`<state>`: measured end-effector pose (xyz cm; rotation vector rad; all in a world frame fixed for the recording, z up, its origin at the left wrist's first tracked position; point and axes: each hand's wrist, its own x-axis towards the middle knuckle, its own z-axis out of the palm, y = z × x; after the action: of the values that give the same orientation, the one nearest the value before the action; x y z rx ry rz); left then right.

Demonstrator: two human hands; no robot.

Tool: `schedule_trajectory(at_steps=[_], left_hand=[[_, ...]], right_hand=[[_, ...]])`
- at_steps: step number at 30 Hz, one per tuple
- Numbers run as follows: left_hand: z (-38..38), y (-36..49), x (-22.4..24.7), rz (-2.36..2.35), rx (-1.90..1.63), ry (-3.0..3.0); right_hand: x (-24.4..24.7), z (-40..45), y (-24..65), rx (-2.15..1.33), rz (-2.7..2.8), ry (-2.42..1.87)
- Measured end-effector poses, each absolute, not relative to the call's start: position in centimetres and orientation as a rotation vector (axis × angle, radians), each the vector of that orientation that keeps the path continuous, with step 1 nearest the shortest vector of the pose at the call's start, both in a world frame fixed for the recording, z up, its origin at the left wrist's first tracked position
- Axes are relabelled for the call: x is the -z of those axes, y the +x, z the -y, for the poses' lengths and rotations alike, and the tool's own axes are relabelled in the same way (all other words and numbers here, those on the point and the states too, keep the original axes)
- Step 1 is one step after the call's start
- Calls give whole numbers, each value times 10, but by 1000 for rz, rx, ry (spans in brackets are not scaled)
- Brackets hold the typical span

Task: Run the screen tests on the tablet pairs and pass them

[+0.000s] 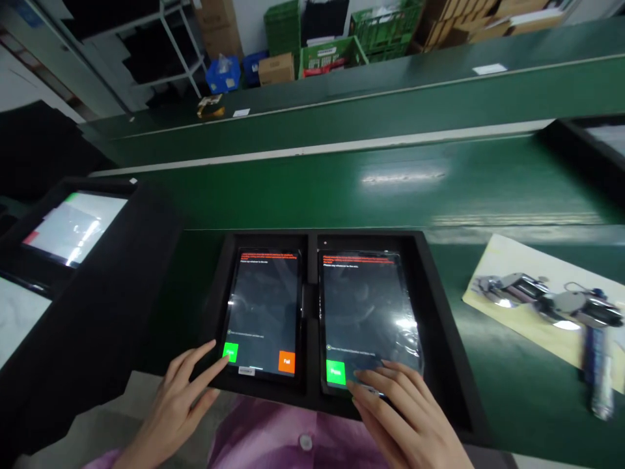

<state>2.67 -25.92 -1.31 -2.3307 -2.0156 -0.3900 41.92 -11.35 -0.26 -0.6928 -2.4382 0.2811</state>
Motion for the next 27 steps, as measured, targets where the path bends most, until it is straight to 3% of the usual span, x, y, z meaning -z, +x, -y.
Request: schedule_trajectory(at_steps=[6,11,18,27], left_hand=[[243,9,18,2212,922,-2181],[176,-2,14,2090,892,-2220],[54,8,10,1936,781,-2278],[60,8,26,1754,961,-2218]], right_hand=[[3,118,418,-162,2527,-793],[-7,97,402,37,2551,-781],[-9,-16,356,55,2519,-1089],[3,-26,363,14,2464,-1076]])
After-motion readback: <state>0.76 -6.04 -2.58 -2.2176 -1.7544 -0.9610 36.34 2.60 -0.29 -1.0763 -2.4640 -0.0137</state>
